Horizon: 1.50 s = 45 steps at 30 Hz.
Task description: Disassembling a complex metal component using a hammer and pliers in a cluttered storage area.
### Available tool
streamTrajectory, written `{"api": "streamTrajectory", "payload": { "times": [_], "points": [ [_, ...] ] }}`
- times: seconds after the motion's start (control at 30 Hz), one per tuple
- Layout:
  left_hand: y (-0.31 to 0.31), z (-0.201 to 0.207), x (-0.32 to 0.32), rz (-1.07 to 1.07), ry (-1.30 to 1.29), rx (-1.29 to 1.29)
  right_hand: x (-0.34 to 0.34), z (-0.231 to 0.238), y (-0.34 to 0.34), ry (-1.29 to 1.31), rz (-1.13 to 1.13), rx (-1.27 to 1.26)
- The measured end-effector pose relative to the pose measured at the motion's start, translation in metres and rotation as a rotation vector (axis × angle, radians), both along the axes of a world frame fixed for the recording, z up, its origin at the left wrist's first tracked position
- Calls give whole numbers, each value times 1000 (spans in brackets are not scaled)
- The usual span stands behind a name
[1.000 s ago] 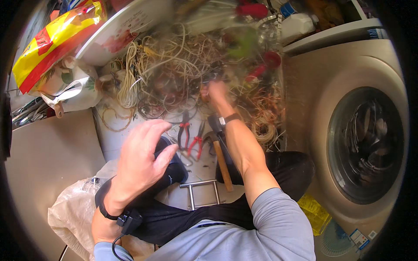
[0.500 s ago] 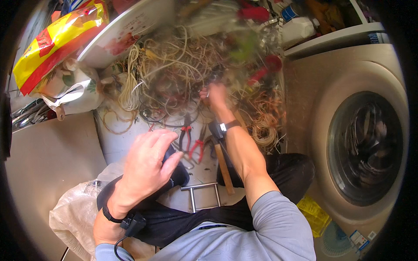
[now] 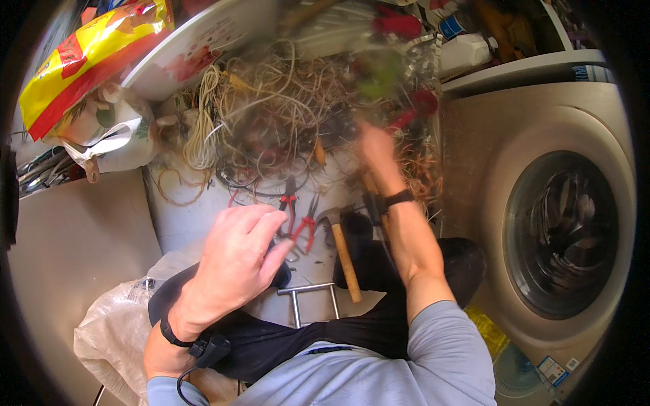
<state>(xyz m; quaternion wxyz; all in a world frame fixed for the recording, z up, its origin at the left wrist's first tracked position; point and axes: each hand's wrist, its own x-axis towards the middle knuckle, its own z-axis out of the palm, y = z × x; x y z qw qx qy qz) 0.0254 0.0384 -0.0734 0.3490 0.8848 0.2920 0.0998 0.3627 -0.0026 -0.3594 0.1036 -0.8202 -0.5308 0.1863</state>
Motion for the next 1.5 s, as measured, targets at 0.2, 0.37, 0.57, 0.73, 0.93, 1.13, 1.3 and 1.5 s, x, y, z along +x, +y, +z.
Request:
{"api": "streamTrajectory", "payload": {
  "times": [0.2,0.37,0.57,0.73,0.93,1.13,1.3,1.5],
  "points": [
    [-1,3,-6,-23,7,-25,29,24,30,-264,285,-93],
    [-1,2,-8,-29,13,-34,32,17,43,-306,374,-168],
    [0,3,-13,-59,74,-54,25,27,50,-301,436,-161],
    [-3,-2,-11,-62,6,-16,19,21,53,-382,438,-167],
    [-5,-1,-11,-72,9,-21,14,22,51,-378,388,-196],
    [-9,0,-12,-93,36,9,8,63,43,-287,283,-139],
    [-14,-3,-11,-59,-49,70,-5,137,30,255,140,90],
    [-12,11,10,252,-113,-164,-80,234,-25,923,70,328]
  ]
}}
